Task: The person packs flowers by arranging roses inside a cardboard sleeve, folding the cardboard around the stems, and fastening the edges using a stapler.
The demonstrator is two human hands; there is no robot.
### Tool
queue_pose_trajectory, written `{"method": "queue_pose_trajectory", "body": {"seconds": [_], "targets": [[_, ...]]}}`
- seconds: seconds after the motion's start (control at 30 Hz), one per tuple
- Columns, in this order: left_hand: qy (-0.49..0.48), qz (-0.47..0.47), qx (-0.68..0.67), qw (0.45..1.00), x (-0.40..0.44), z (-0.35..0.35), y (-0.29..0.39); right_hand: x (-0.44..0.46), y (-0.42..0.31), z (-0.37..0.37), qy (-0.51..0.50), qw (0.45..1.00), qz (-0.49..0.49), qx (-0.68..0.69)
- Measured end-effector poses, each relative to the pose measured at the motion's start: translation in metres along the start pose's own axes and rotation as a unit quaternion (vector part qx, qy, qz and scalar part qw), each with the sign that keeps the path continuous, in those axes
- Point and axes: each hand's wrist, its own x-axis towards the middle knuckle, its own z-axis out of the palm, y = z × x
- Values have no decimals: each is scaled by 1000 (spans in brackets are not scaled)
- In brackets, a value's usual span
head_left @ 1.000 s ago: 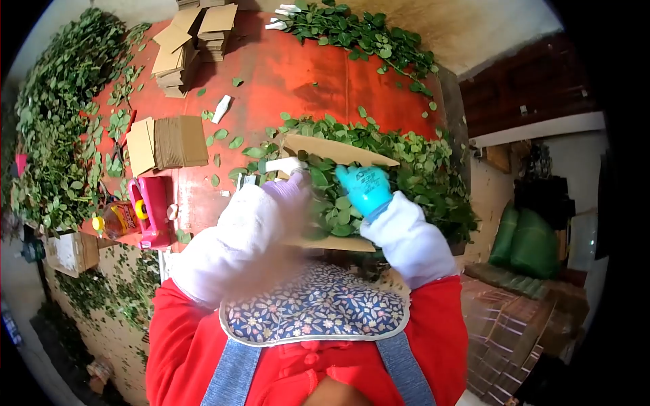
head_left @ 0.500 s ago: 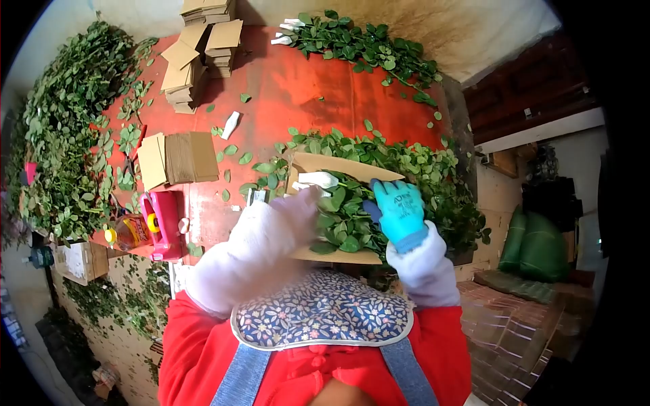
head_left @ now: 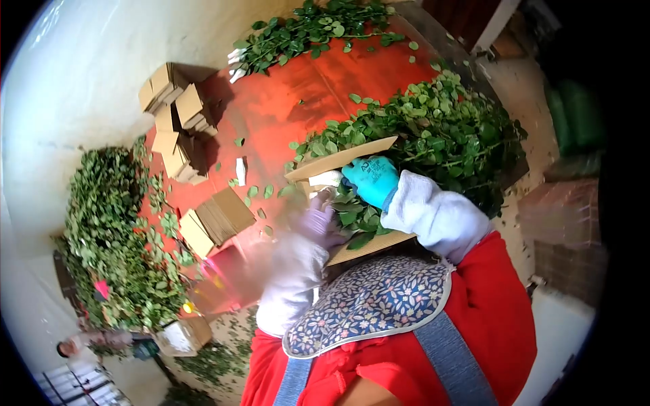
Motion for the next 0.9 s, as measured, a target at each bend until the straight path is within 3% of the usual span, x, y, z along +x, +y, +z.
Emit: {"method": "queue_pose_trajectory", "body": {"seconds": [0.07, 0.13, 0.2, 0.23, 0.27, 0.33, 0.37, 0.4, 0.43, 0.6, 0.8, 0.9], "targets": [[-14, 27, -5, 1000, 2, 0, -6, 1, -8, -3, -11, 999, 1, -34], [73, 42, 19, 996, -4, -1, 1, -1, -11, 0, -33, 997, -3, -67], [70, 18, -10, 997, -6, -12, 15, 3, -5, 4, -47, 998, -15, -43], [126, -7, -218, 968, -5, -15, 17, 1, -3, 2, -49, 998, -22, -38], [117, -42, -377, 918, -2, -8, 3, -1, 0, 1, -49, 998, -21, -36], [145, -108, -678, 713, 4, 6, -27, -5, 4, 1, -19, 998, -55, -18], [278, -72, -277, 917, 1, -2, -26, -5, 3, -3, -47, 998, -29, -17], [348, -18, 185, 919, 0, -8, -23, -5, 4, 2, -48, 998, -30, -16], [376, -2, 310, 873, 2, -12, -16, -6, 8, 9, -27, 999, -27, -3], [385, 5, 297, 874, 22, -5, -28, -10, 8, 3, 25, 999, -47, 4], [378, 74, 295, 874, 8, -17, -10, -4, 9, 4, -24, 999, -22, 6], [423, 49, 174, 888, -1, 0, -37, -4, 11, 9, -19, 1000, -6, 16]]}}
